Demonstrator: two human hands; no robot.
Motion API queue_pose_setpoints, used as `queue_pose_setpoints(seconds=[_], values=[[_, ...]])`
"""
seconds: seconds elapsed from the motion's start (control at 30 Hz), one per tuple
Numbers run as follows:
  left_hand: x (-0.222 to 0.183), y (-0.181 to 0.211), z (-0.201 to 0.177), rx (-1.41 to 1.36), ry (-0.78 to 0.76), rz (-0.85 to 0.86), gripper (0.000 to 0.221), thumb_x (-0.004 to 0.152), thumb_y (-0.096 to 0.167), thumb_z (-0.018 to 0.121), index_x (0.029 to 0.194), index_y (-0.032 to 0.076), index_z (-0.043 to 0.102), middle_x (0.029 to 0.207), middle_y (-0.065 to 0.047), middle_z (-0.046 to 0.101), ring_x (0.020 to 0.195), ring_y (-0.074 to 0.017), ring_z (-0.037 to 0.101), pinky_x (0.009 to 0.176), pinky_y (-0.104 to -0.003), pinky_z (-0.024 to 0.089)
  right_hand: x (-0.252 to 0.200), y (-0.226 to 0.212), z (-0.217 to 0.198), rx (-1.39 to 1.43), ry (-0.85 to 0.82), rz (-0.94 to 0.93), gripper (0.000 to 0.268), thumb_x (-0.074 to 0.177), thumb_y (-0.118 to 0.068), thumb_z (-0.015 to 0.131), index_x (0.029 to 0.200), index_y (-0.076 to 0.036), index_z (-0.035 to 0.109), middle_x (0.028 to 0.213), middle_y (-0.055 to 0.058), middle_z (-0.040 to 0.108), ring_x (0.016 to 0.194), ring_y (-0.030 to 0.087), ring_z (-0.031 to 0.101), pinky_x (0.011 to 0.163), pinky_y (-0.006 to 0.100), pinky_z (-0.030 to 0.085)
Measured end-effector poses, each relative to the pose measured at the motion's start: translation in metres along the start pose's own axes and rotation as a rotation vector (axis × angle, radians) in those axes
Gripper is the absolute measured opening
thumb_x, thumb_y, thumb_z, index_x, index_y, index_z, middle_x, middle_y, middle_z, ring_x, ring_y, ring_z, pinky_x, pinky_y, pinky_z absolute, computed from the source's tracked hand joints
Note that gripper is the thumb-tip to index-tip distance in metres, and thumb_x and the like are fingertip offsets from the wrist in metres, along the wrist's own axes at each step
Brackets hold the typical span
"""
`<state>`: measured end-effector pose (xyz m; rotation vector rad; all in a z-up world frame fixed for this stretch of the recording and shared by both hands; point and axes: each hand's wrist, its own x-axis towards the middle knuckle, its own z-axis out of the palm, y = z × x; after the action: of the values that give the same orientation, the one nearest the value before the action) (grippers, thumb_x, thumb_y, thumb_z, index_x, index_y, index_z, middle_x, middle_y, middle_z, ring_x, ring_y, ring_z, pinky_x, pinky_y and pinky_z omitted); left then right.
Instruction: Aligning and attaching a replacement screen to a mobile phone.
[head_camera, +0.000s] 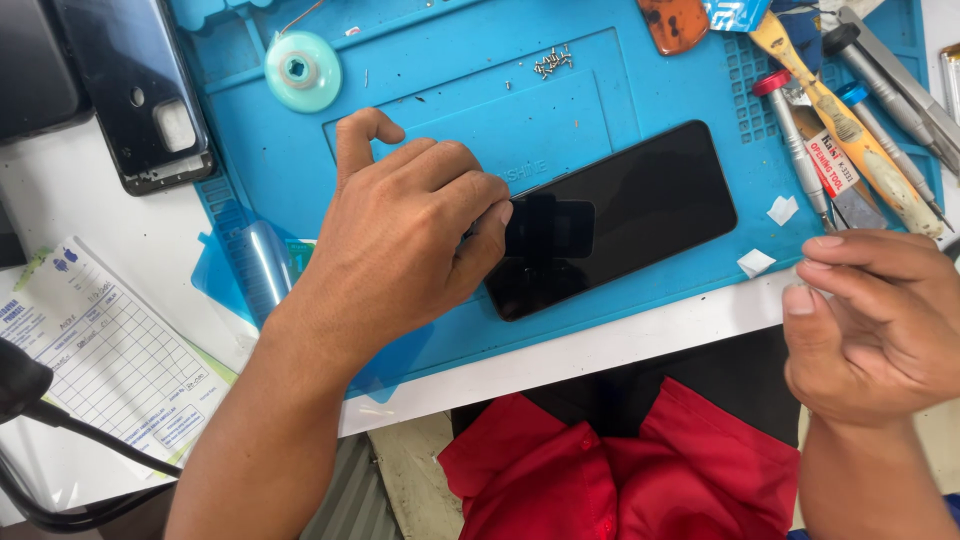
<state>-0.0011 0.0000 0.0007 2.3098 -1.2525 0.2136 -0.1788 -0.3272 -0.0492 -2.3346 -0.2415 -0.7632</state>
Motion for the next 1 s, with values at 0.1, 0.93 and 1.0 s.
queue_pose_setpoints(seconds=[0.1,0.93,1.0], values=[[0.000,0.001,-0.002,0.001,0.002,0.005,0.018,0.103,0.008,0.063,0.086,0.009,0.067,0.079,-0.005,0.057,0.065,-0.0263,0.054,0.091,-0.051,0.033,0.001,0.003,0.008,0.002,0.075,-0.046,0.015,0.102,0.002,0.070,0.098,0.017,0.068,0.103,0.035,0.065,0.094,0.048,0.066,0.088,0.055,0.055],[0.001,0.011,0.001,-0.041,-0.035,-0.049,0.019,0.102,0.012,0.064,0.120,0.004,0.066,0.100,-0.010,0.063,0.085,-0.0296,0.062,0.079,-0.045,0.040,0.031,-0.034,0.019,-0.080,0.063,-0.037,0.018,0.105,0.001,0.064,0.097,0.016,0.069,0.105,0.033,0.066,0.096,0.046,0.064,0.090,0.054,0.055],[-0.001,0.008,-0.001,0.017,-0.046,-0.031,0.016,0.100,0.022,0.068,0.107,0.008,0.068,0.089,-0.007,0.063,0.074,-0.0303,0.060,0.072,-0.045,0.038,0.042,-0.045,0.013,-0.047,-0.029,0.136,0.020,0.107,0.002,0.073,0.114,0.021,0.069,0.118,0.037,0.064,0.112,0.044,0.062,0.106,0.051,0.053]])
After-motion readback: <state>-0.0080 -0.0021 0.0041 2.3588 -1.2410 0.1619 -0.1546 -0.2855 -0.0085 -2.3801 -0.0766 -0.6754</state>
